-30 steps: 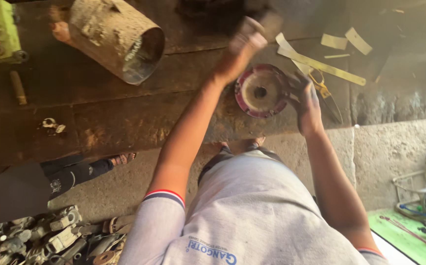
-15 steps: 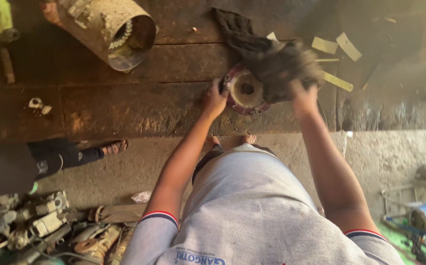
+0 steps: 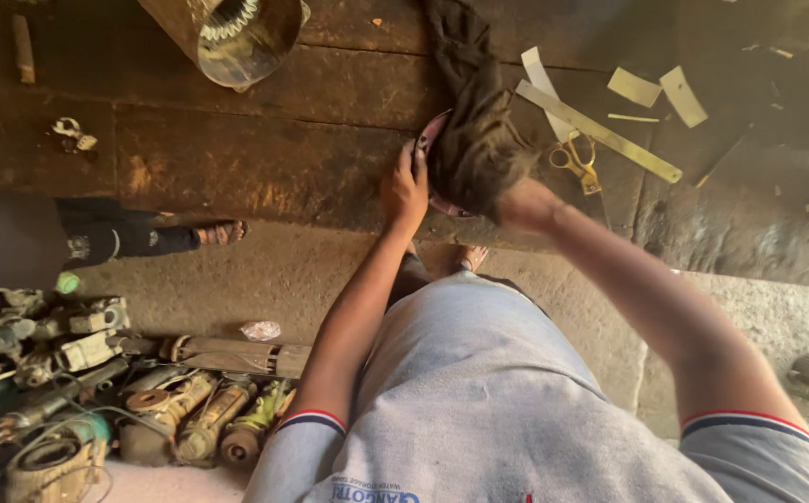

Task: The person handles several disassembled motor components on a workbench, including a cylindrical stator, circular end plates, and a rotor with wires. They wipe parts with a cloth, align and insert a bolt into an end plate, and tighten it with a wrench and screwdriver.

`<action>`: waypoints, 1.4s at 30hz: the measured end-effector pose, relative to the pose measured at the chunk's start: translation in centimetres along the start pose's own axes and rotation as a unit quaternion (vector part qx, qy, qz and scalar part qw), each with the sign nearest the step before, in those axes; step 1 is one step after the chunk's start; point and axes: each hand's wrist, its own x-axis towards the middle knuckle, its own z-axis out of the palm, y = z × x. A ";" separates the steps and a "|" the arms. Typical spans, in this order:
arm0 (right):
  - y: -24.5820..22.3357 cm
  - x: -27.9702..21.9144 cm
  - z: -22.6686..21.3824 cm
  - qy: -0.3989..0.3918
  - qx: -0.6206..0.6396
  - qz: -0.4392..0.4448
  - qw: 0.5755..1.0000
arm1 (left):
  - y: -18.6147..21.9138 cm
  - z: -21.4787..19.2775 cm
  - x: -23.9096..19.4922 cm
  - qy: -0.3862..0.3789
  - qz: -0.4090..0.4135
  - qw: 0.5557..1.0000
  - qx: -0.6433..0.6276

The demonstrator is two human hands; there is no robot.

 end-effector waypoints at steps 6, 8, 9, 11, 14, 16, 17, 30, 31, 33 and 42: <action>2.0 -1.7 -6.0 0.298 0.049 -0.069 0.951 | 1.6 -0.4 -0.5 0.047 0.033 0.995 0.080; 1.8 -1.6 -5.0 0.336 0.305 0.090 0.887 | 2.3 0.1 -0.6 0.025 0.023 0.997 0.072; 1.4 -0.7 -3.9 0.265 0.292 0.152 0.906 | 2.5 0.1 -0.2 0.026 0.025 0.998 0.061; -0.5 1.1 0.2 0.236 0.255 0.135 0.928 | 3.3 0.3 0.0 0.023 0.030 0.999 0.037; 0.4 0.2 3.5 0.252 0.004 -0.118 0.960 | 4.0 -0.6 0.3 0.040 -0.009 0.995 0.096; 2.5 0.2 2.7 0.190 -0.151 -0.153 0.958 | 4.4 -1.6 0.8 0.017 -0.009 0.996 0.090; 4.1 -0.9 1.8 0.136 -0.186 -0.097 0.968 | 4.9 -2.0 0.0 -0.001 -0.015 0.996 0.086; -1.5 2.4 2.3 0.299 0.424 0.073 0.852 | 9.4 -3.9 3.3 -0.041 0.113 0.979 0.164; -2.9 2.3 3.4 0.323 0.485 -0.011 0.812 | 9.6 -3.8 3.3 -0.037 0.104 0.979 0.173; -3.0 0.9 4.1 0.315 0.258 -0.115 0.906 | 9.5 -4.0 3.5 -0.027 0.104 0.976 0.191; 3.9 -1.4 -1.8 0.354 -0.085 -0.039 0.931 | 8.8 -5.5 2.9 -0.035 0.099 0.971 0.217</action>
